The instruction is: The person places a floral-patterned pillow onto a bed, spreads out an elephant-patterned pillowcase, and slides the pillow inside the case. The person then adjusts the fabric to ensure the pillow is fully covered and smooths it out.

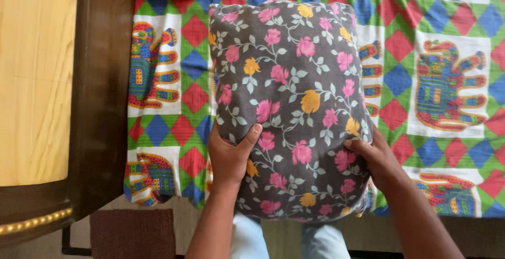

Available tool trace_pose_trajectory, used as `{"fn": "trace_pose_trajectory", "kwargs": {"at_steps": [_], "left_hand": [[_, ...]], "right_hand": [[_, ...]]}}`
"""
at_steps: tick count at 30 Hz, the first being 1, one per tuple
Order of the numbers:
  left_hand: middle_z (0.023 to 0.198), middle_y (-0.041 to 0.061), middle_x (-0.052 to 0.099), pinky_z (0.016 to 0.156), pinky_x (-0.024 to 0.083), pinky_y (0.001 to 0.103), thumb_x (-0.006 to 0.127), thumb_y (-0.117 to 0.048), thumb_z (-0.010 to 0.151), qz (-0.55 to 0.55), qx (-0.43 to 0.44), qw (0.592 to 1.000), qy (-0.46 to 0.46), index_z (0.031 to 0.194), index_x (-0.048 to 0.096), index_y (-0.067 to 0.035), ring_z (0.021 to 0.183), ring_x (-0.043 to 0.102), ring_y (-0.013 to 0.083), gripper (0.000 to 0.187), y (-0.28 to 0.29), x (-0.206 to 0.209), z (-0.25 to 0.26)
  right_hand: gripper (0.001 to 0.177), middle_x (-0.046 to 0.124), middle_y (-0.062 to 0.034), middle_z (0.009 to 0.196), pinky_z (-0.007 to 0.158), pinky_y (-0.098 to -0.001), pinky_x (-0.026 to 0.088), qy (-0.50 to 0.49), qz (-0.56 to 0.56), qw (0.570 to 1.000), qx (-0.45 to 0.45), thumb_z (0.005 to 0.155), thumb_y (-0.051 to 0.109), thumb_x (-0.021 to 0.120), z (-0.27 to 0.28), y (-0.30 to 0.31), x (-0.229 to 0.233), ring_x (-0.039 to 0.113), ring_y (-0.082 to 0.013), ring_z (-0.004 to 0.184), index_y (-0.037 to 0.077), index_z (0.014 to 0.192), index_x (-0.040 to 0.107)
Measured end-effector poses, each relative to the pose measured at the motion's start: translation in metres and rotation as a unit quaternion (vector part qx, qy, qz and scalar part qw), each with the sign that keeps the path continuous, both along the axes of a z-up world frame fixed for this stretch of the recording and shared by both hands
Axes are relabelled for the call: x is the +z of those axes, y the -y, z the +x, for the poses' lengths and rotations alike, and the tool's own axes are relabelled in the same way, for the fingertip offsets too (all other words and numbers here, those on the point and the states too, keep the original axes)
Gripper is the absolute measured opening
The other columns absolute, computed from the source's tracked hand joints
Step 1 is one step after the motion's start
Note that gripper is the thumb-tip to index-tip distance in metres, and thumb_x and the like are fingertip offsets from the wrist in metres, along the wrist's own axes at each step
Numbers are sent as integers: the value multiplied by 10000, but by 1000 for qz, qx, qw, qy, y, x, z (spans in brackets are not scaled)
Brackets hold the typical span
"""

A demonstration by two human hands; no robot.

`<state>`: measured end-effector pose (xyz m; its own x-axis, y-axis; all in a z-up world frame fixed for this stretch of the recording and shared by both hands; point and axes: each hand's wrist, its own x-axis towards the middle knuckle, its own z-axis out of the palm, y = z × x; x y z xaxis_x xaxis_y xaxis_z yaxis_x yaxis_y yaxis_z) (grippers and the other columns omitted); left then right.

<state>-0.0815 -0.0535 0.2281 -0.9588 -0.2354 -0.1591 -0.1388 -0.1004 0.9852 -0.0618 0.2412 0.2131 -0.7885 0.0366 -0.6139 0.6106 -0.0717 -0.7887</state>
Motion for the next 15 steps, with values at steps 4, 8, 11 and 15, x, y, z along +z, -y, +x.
{"fn": "trace_pose_trajectory", "kwargs": {"at_steps": [4,8,11,15], "left_hand": [[1187,58,719,959,553,300,858,-194,843,11,-26,1000,-7,1319,608,-5,1058,689,135,570,-61,0,0],[1160,50,727,942,553,295,870,-211,832,17,-34,999,-3,1286,637,-7,1031,688,126,550,-120,-6,-1],[1110,45,758,912,561,289,891,-225,785,-45,-32,998,24,1219,677,-20,987,712,120,524,-159,-15,-2],[1074,58,772,895,561,297,889,-220,814,-20,-38,999,25,1179,702,-9,959,713,132,461,-203,-34,1]], "right_hand": [[744,669,-132,1277,945,-371,524,-32,18,999,-31,765,177,594,17,-59,8,653,-233,1109,15,1484,491],[803,618,-92,1333,974,-351,482,-33,27,995,-89,749,155,566,31,-107,10,600,-204,1172,88,1537,431],[806,592,-85,1373,1022,-343,454,-72,32,992,-98,768,146,567,39,-141,1,568,-195,1222,79,1558,421],[831,582,-72,1390,1028,-341,440,-70,58,988,-125,770,117,576,43,-182,-26,561,-186,1220,94,1580,391]]}}
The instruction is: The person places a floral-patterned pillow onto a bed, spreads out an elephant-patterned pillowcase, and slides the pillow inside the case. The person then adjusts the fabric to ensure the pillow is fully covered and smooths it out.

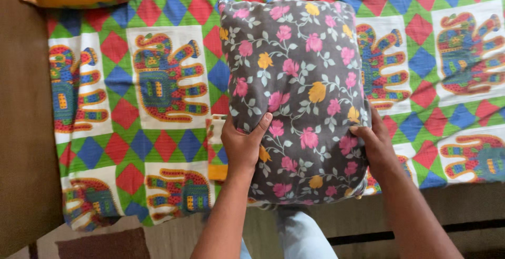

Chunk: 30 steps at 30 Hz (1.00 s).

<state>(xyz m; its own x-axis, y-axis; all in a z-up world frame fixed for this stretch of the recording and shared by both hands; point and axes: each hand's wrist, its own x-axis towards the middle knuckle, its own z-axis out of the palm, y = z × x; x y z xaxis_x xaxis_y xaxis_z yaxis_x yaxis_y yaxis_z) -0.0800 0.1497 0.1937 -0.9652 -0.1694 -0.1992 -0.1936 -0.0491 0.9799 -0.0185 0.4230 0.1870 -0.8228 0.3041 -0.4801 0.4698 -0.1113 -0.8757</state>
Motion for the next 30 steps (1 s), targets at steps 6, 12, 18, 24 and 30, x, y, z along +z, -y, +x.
{"fn": "trace_pose_trajectory", "kwargs": {"at_steps": [6,12,18,24,30], "left_hand": [[1097,53,761,901,552,295,882,-226,808,11,21,1000,8,1232,674,-11,974,700,131,519,-44,-45,15],[1186,97,743,952,536,328,880,-288,818,-63,22,998,10,1275,654,-8,1062,704,194,581,-58,-91,34],[1315,151,680,1019,503,390,884,-420,758,-114,-9,992,47,1419,518,-11,1194,664,279,860,-48,-106,39],[1483,262,489,1155,346,513,713,-564,895,-302,-7,953,41,1586,364,-29,1386,458,422,941,-19,-135,40],[1489,257,402,1012,338,635,789,-447,869,-545,15,827,137,1615,237,-140,1341,403,449,978,21,-156,34]], "right_hand": [[790,585,-90,1396,1034,-339,438,23,-6,1000,19,805,95,575,7,-49,-43,562,-201,1227,89,1577,406],[813,556,-100,1456,1077,-331,403,32,4,999,39,808,59,585,18,-66,-96,529,-192,1296,111,1590,373],[837,492,-122,1533,1103,-335,377,10,53,997,62,857,116,639,22,-58,-114,490,-213,1350,116,1619,293],[937,406,-229,1549,1164,-515,321,-63,495,842,203,767,202,751,1,-35,-60,392,-424,1435,120,1595,320],[902,283,-226,1619,1176,-582,246,-111,513,797,298,826,377,782,-33,27,-35,275,-442,1485,181,1586,337]]}}
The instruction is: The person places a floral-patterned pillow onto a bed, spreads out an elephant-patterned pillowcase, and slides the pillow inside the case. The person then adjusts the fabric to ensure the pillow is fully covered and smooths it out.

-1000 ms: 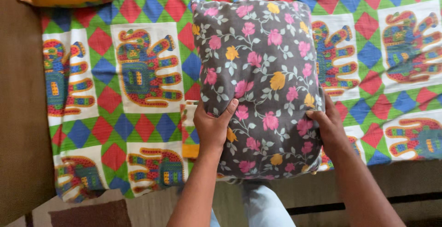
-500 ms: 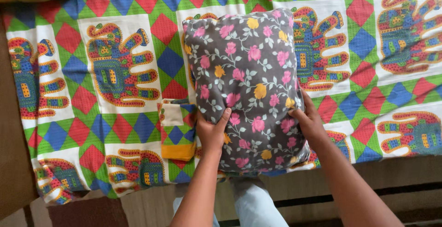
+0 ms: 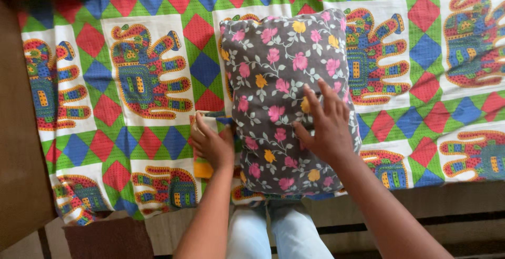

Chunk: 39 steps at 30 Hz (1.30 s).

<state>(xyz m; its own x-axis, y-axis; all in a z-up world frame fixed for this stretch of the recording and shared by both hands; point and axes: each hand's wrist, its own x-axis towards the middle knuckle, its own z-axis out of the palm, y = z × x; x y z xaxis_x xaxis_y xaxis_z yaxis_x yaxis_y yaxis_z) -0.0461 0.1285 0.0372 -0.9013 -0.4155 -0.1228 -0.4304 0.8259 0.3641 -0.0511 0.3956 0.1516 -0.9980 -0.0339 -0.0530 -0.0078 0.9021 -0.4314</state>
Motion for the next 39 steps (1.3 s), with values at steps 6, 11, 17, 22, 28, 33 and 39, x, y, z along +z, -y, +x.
{"fn": "trace_pose_trajectory", "kwargs": {"at_steps": [6,11,17,22,28,33,39], "left_hand": [[1431,169,485,1031,346,622,856,-362,758,32,44,992,115,1587,248,-215,1337,459,378,1039,24,-8,-6],[1370,174,625,1001,376,623,815,-188,799,70,-16,997,-1,1502,404,-115,1253,573,396,818,40,-6,-9],[1333,188,657,963,542,420,744,-144,838,268,11,960,-83,1416,499,-73,1211,672,353,631,40,64,-14],[1258,153,676,927,552,395,765,-175,845,348,-7,925,-153,1382,505,-54,1149,697,292,609,40,138,-30],[1186,74,644,878,551,321,766,-157,877,551,-48,820,-149,1354,535,-49,1051,653,163,541,34,222,-55],[1184,47,619,871,555,295,761,-120,867,670,-64,730,-120,1382,514,-61,1037,635,130,574,21,279,-69],[1197,41,609,884,541,310,755,-146,857,699,-77,704,-98,1405,496,-77,1051,623,140,610,-12,323,-80]], "right_hand": [[772,244,-193,1653,1210,-594,176,-11,66,996,65,842,364,731,-9,49,2,200,-456,1520,262,1538,413],[771,277,-221,1615,1184,-604,174,-3,36,997,65,820,344,733,-5,68,14,212,-480,1502,223,1521,437],[791,333,-229,1589,1179,-573,220,-13,-19,998,58,819,344,747,-2,84,42,293,-454,1480,183,1521,422],[852,385,-189,1582,1102,-520,376,94,-158,983,2,823,394,785,-9,92,78,422,-403,1410,179,1532,364],[960,426,-169,1571,1068,-488,463,128,-357,924,-44,803,402,800,-15,96,113,483,-335,1401,152,1571,281],[943,402,-172,1574,1113,-500,416,168,-540,819,-97,862,430,713,-18,88,140,442,-345,1423,161,1603,195],[584,654,-120,1295,1024,-406,486,184,-596,759,-186,960,346,618,-25,60,163,628,-213,1217,83,1470,507]]}}
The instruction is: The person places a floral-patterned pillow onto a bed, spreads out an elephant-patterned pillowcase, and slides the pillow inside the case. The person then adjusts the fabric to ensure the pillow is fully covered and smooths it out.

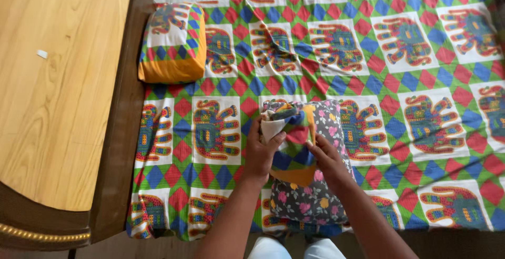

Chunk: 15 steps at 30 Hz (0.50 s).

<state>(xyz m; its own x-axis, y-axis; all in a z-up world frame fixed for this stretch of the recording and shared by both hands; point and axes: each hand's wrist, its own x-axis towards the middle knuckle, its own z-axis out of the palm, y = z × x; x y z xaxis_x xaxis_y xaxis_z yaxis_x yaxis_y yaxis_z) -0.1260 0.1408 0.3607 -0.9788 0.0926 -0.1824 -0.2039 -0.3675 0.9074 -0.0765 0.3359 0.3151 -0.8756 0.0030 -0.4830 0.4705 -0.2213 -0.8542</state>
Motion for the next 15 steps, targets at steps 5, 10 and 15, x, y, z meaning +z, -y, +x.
{"fn": "trace_pose_trajectory", "kwargs": {"at_steps": [5,10,15], "left_hand": [[1303,72,563,952,520,356,758,-253,877,8,28,999,-31,1467,430,-49,1168,590,177,705,-28,6,5],[1498,231,443,1084,441,464,870,-458,842,-316,111,927,-168,1566,312,-71,1373,466,378,992,-61,5,18],[1444,224,488,1057,460,487,899,-525,678,-358,-3,908,-218,1573,286,-100,1328,517,391,1165,-90,42,46]], "right_hand": [[306,736,-17,1000,844,-283,528,-56,-68,996,-30,1040,220,588,-2,-29,7,669,-93,910,-15,1215,678],[277,657,18,845,690,-267,474,-156,26,987,-12,1074,198,626,-3,-56,26,576,-59,744,-45,1149,734],[256,660,20,780,591,-252,472,-161,27,986,-18,1079,197,599,-8,-64,58,583,-44,668,-43,1132,672]]}}
